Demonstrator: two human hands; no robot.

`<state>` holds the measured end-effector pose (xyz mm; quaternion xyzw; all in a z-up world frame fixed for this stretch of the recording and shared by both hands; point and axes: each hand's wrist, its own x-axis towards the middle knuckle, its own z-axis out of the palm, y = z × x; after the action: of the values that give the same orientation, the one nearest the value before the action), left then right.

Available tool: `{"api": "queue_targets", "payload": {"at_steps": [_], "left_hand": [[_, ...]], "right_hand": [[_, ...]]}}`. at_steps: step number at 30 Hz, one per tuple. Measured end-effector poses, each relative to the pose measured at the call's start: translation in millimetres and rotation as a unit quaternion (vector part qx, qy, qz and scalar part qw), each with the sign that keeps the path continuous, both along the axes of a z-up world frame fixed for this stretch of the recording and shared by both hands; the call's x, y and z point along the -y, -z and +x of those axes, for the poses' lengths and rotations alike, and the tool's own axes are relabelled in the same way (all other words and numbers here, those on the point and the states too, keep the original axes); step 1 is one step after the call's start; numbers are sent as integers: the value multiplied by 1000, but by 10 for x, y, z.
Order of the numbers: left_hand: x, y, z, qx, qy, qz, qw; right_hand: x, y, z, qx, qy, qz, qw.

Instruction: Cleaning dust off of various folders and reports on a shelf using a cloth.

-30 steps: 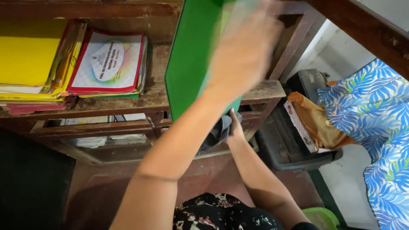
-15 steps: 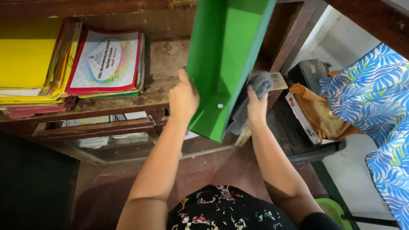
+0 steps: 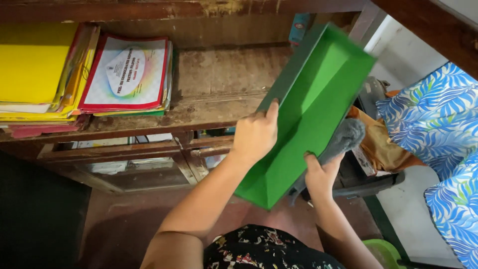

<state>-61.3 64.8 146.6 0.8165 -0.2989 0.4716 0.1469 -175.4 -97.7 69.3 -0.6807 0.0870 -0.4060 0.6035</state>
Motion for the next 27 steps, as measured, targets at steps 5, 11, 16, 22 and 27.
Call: {"api": "queue_targets", "payload": {"at_steps": [5,11,16,22,27], "left_hand": [[71,236,330,-202,-3,59,978],[-272,-86,161,-439,23,28,898],[-715,-183,-68,-494,111,-77,859],[-1112,-703,-505,-453,232,-118,853],[-1157,-1037,-647,-595,67,96,795]], "right_hand": [[181,419,340,-28,-14,54,998],[186,369,616,-55,-53,86,993],[36,88,952,-30,-97,124,987],[134,-161,1613,-74,-101,60,990],[108,-286,2280,-147,-78,-40,985]]}}
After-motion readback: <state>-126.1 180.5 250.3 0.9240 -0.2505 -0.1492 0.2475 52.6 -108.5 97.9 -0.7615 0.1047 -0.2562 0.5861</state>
